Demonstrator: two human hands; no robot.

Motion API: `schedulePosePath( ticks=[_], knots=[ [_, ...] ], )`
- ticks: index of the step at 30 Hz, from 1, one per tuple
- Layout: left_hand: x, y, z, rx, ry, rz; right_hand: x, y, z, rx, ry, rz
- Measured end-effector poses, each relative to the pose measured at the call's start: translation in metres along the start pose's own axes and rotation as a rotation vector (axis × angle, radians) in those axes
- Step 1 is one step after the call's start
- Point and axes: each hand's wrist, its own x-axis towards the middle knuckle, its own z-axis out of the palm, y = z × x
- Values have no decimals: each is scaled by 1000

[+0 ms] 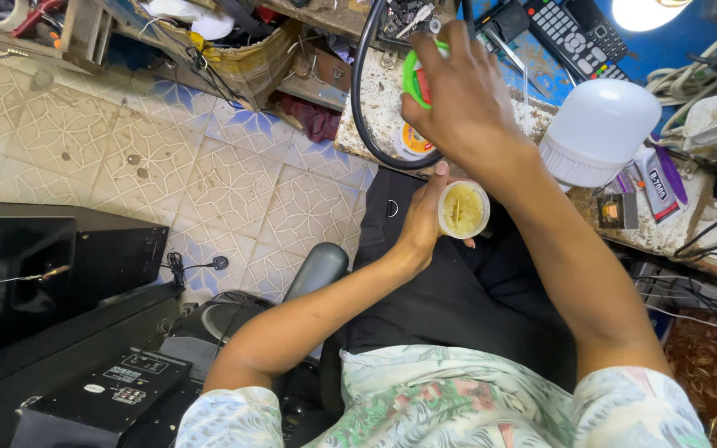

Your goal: The person sits at a cluttered workbench and applies flux to a small electronic component using a toothpick. They then use a soldering iron and solder wire to solder the component's wires, holding the component in one hand and the tools in the other.

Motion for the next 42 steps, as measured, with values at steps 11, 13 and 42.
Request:
schedulePosePath(
  ticks=[11,13,42],
  knots=[
    [4,-21,-1,-139,123,70,-152,-5,-10,80,-39,-258],
    [-4,-15,5,-55,153,98,-159,-3,6,41,66,-261],
    [22,45,-38,1466,283,1028,-21,46,32,-24,113,-151]
  ],
)
